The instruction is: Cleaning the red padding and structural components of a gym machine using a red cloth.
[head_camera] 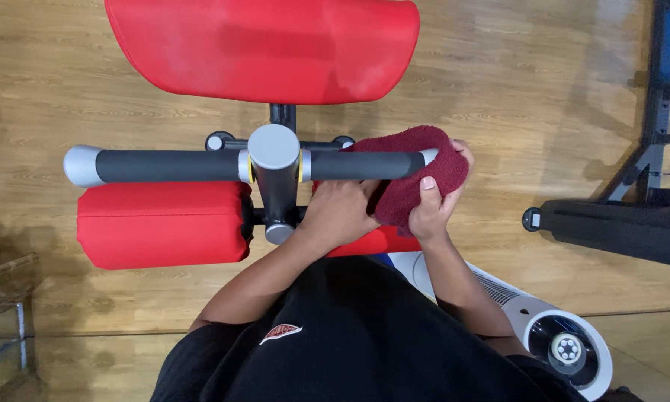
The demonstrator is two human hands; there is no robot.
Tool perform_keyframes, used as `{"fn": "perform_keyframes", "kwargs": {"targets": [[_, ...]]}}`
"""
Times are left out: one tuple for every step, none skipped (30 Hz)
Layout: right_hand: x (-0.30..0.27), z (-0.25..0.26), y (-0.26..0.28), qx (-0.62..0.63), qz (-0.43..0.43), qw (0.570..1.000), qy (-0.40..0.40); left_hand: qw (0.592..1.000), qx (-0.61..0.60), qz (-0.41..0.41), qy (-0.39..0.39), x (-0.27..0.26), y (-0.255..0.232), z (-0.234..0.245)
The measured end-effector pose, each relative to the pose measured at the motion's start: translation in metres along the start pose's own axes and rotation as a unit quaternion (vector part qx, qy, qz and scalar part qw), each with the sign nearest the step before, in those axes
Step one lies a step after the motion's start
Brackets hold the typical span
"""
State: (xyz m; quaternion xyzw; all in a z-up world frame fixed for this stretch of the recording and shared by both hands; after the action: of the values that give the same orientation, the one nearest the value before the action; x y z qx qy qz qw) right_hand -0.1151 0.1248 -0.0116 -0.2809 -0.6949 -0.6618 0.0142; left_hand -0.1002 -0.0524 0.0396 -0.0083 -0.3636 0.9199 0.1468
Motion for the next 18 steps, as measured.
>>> {"fn": "perform_keyframes", "kwargs": {"targets": [[0.000,0.001,-0.003,0.000,0.000,1.000,-0.001,1.000,0.001,-0.001,0.001,0.001,-0.001,0.004],[0.000,0.002,-0.004,-0.007,0.010,1.000,0.000,1.000,-0.007,-0.003,0.004,0.002,-0.003,0.007],[-0.001,0.002,-0.006,-0.015,0.019,1.000,0.001,1.000,-0.014,-0.004,0.008,0.003,-0.005,0.010],[-0.001,0.005,-0.007,-0.015,0.019,1.000,0.001,1.000,-0.013,-0.004,0.008,0.004,-0.004,0.010],[-0.001,0.007,-0.010,-0.002,0.009,1.000,-0.005,1.000,-0.013,-0.015,0.016,0.004,-0.004,0.010],[0.000,0.009,-0.012,0.011,-0.001,1.000,-0.010,0.999,-0.012,-0.026,0.024,0.005,-0.005,0.010],[0.001,0.008,-0.009,0.012,-0.001,1.000,-0.009,0.999,-0.011,-0.026,0.023,0.004,-0.002,0.007],[0.001,0.007,-0.007,0.008,-0.004,1.000,-0.008,0.999,-0.007,-0.033,0.017,0.003,0.000,0.003],[0.001,0.006,-0.005,0.003,-0.007,1.000,-0.006,0.999,-0.002,-0.040,0.012,0.003,0.001,0.000],[0.000,0.004,-0.006,0.004,-0.006,1.000,-0.006,0.999,-0.002,-0.040,0.011,0.002,0.000,0.002],[0.000,0.002,-0.008,0.004,-0.006,1.000,-0.008,0.999,0.002,-0.042,0.010,0.002,-0.001,0.003],[-0.001,0.000,-0.009,0.003,-0.006,1.000,-0.010,0.999,0.004,-0.044,0.009,0.002,-0.002,0.004],[0.000,0.000,-0.009,0.003,-0.006,1.000,-0.010,0.999,0.004,-0.044,0.009,-0.003,0.008,-0.014],[0.000,-0.001,-0.009,-0.003,-0.012,1.000,-0.008,0.996,0.018,-0.067,-0.053,-0.009,0.015,-0.026],[0.001,-0.001,-0.009,-0.009,-0.018,1.000,-0.006,0.989,0.033,-0.090,-0.114,-0.015,0.022,-0.037],[0.001,0.000,-0.011,-0.009,-0.018,1.000,-0.006,0.989,0.032,-0.090,-0.114,-0.010,0.012,-0.020],[0.001,0.002,-0.013,-0.010,-0.024,1.000,-0.007,0.997,0.014,-0.054,-0.059,-0.004,0.007,-0.009],[0.001,0.004,-0.015,-0.011,-0.030,0.999,-0.008,1.000,-0.005,-0.019,-0.004,0.001,0.001,0.001]]}}
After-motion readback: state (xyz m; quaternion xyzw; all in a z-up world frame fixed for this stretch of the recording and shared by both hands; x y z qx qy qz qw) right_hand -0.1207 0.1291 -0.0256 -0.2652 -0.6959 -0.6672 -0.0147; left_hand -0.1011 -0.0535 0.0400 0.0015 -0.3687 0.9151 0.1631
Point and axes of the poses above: each hand's wrist, its own x-axis towards the middle knuckle, its own z-axis out of the back of the hand, y = z × x, the point moved 6 cm from there along x, towards the middle knuckle, and after that the axes turned 12 degrees about -y, right-handed, at the moved point
